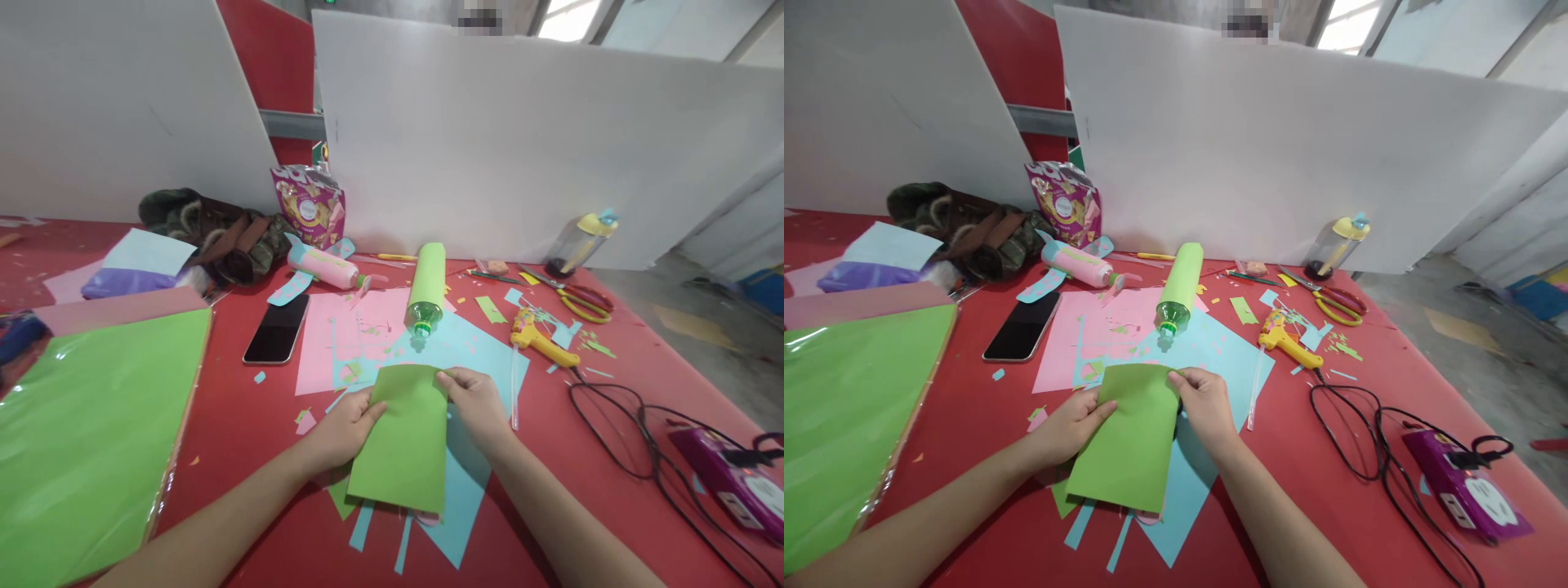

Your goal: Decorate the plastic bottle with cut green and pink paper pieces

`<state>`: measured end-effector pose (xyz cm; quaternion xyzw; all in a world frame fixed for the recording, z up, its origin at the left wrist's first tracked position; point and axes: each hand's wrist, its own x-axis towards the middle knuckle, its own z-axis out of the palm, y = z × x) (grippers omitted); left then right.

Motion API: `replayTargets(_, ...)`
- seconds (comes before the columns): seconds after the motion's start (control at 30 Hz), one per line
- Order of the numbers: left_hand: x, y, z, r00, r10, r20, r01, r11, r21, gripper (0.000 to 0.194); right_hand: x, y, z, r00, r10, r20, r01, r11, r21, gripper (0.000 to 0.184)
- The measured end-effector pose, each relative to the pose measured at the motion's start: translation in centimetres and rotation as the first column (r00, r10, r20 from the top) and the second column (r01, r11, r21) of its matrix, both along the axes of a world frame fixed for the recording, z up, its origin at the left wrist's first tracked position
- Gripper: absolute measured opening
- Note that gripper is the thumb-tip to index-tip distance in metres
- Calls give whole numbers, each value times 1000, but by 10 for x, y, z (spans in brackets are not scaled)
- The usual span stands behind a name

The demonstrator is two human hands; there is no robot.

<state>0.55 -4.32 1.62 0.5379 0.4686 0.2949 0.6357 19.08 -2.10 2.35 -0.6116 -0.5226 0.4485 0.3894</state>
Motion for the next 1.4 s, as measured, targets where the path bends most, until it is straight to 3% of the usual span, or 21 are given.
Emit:
replayTargets(0.23,1,-3,4,997,-73,-39,73,997,16,31,4,0,-8,1000,-19,-6,19,1000,-4,46)
replayTargets(0.33,1,-3,3,999,-33,-33,34,999,24,32,2,1,-7,997,-16,-79,18,1000,25,40)
replayTargets(0.43,1,-4,3,999,41,10,-41,999,24,31,0,0,-3,984,68,-166,-73,997,-24,29)
replayTargets(0.6,1,-8,3,971,3,240,39,985,-170,25,1,0,2,999,39,38,-39,999,-13,28)
replayTargets(0.67,1,-8,2,933,36,358,45,975,-216,33,0,-1,3,985,118,122,-116,993,-26,28)
replayTargets(0.73,2,-8,2,924,58,378,29,975,-220,40,-2,-4,4,951,257,169,-253,966,-46,27)
replayTargets(0.83,3,-7,4,983,-53,178,75,990,-119,34,-10,-12,3,863,442,244,-453,892,-11,25)
replayTargets(0.93,3,-7,8,968,-207,-141,226,964,139,21,-15,-20,-2,767,523,371,-588,805,80,25)
replayTargets(1.03,3,-8,10,913,-260,-314,349,897,273,19,-16,-26,-10,710,503,494,-649,739,181,23)
replayTargets(1.2,2,-9,5,857,-246,-453,448,788,421,24,-15,-29,-19,655,430,622,-705,643,298,25)
replayTargets(1.3,2,-10,2,838,-213,-503,477,733,484,27,-16,-31,-17,653,453,607,-710,644,283,30)
replayTargets(1.4,3,-12,0,819,-153,-553,488,692,532,27,-18,-31,-13,678,492,546,-679,703,209,30)
